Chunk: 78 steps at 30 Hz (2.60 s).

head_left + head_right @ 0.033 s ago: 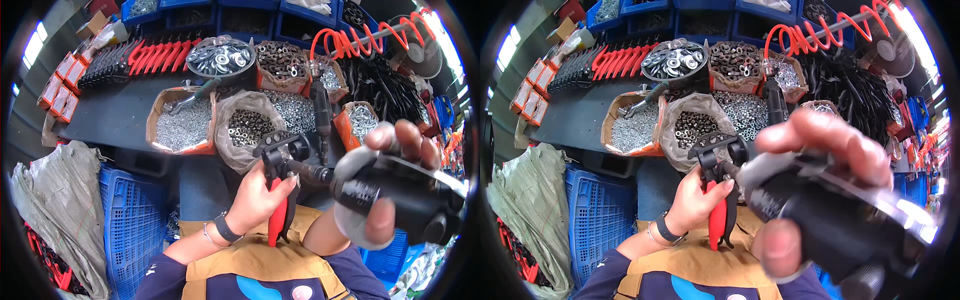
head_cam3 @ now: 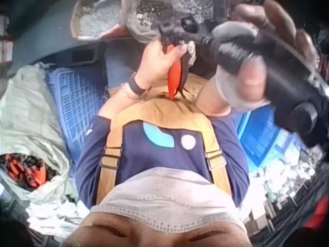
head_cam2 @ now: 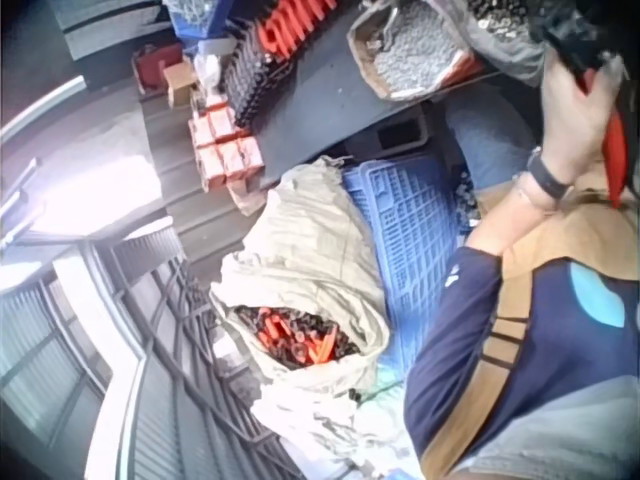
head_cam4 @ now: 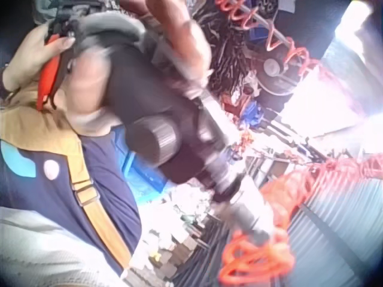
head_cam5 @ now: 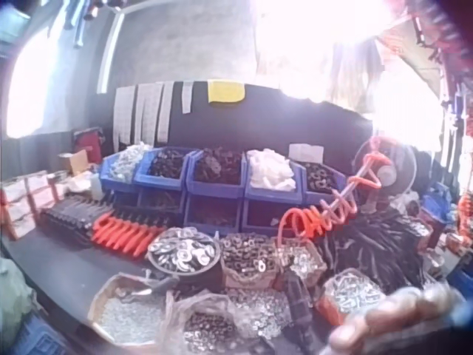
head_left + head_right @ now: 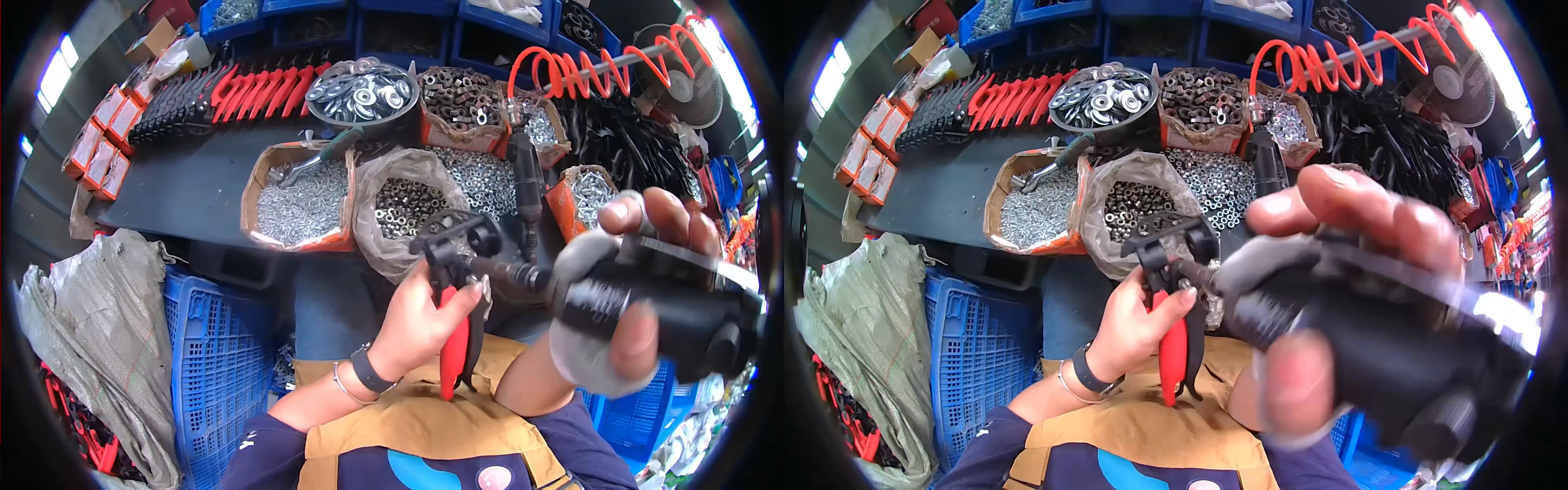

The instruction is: The person assembles small hardware components by hand, joining metal brackets and plastic housing with screws and nuts using an air-powered screwdriver, then making manual adjustments.

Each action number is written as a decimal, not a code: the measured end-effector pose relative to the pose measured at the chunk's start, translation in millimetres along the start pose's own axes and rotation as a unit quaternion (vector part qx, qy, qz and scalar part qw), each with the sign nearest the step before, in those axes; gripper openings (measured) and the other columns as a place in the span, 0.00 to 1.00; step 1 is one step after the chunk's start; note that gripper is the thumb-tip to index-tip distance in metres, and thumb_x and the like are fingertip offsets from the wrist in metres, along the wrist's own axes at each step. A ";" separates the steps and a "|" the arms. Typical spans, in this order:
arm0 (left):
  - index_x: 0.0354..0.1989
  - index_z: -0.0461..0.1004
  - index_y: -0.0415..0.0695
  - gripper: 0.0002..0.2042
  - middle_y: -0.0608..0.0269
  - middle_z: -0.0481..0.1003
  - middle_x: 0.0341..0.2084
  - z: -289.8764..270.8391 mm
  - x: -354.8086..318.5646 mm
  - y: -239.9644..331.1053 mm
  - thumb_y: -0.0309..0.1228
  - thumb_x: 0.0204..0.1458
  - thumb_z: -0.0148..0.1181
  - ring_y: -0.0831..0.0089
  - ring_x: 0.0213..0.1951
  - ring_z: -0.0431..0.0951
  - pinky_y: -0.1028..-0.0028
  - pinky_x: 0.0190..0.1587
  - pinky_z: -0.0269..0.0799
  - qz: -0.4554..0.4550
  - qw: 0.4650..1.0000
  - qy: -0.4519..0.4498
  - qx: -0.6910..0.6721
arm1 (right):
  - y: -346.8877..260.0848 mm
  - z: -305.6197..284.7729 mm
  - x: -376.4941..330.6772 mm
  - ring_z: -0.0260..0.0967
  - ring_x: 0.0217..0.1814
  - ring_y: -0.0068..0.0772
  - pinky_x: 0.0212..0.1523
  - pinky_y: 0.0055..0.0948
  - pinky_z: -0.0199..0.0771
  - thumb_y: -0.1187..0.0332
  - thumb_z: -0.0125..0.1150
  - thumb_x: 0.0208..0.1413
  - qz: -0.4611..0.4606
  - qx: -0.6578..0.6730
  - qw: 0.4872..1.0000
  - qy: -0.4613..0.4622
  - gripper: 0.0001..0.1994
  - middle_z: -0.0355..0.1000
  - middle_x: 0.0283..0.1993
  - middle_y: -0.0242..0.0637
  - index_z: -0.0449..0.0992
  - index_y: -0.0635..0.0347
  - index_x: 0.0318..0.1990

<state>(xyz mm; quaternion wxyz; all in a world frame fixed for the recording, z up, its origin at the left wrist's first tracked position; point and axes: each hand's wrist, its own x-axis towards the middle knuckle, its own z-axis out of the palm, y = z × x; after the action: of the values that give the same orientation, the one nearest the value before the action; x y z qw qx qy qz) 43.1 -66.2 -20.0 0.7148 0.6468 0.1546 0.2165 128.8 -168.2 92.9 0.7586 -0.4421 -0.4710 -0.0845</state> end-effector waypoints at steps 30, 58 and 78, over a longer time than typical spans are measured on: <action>0.61 0.61 0.40 0.33 0.51 0.67 0.34 -20.4 -13.7 -18.9 0.57 0.59 0.36 0.68 0.24 0.64 0.71 0.17 0.68 -0.201 0.591 -0.284 -0.727 | 47.3 -13.0 -30.6 0.68 0.22 0.32 0.23 0.28 0.67 0.71 0.67 0.37 -0.051 -0.389 0.872 -0.292 0.14 0.70 0.25 0.33 0.79 0.58 0.36; 0.52 0.66 0.36 0.20 0.57 0.74 0.42 -5.7 7.2 -13.2 0.28 0.52 0.62 0.67 0.41 0.77 0.70 0.46 0.73 -0.082 0.986 -0.047 -0.139 | 36.2 -85.2 -7.3 0.66 0.37 0.31 0.32 0.30 0.71 0.74 0.58 0.52 0.150 0.165 0.969 0.111 0.37 0.66 0.42 0.38 0.47 0.62 0.68; 0.45 0.71 0.38 0.19 0.61 0.76 0.33 43.6 -13.9 -8.8 0.30 0.46 0.66 0.75 0.34 0.75 0.73 0.40 0.71 -0.015 0.994 -0.059 -0.087 | -10.4 -50.4 -23.4 0.66 0.27 0.34 0.30 0.26 0.73 0.73 0.62 0.46 -0.074 -0.007 0.995 -0.071 0.26 0.66 0.32 0.39 0.61 0.60 0.54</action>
<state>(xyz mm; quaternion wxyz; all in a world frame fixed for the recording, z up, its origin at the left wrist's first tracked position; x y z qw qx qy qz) 54.0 -111.2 -24.5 0.7794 0.5914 0.1028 0.1796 142.7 -218.9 72.2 0.7115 -0.4161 -0.5550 -0.1123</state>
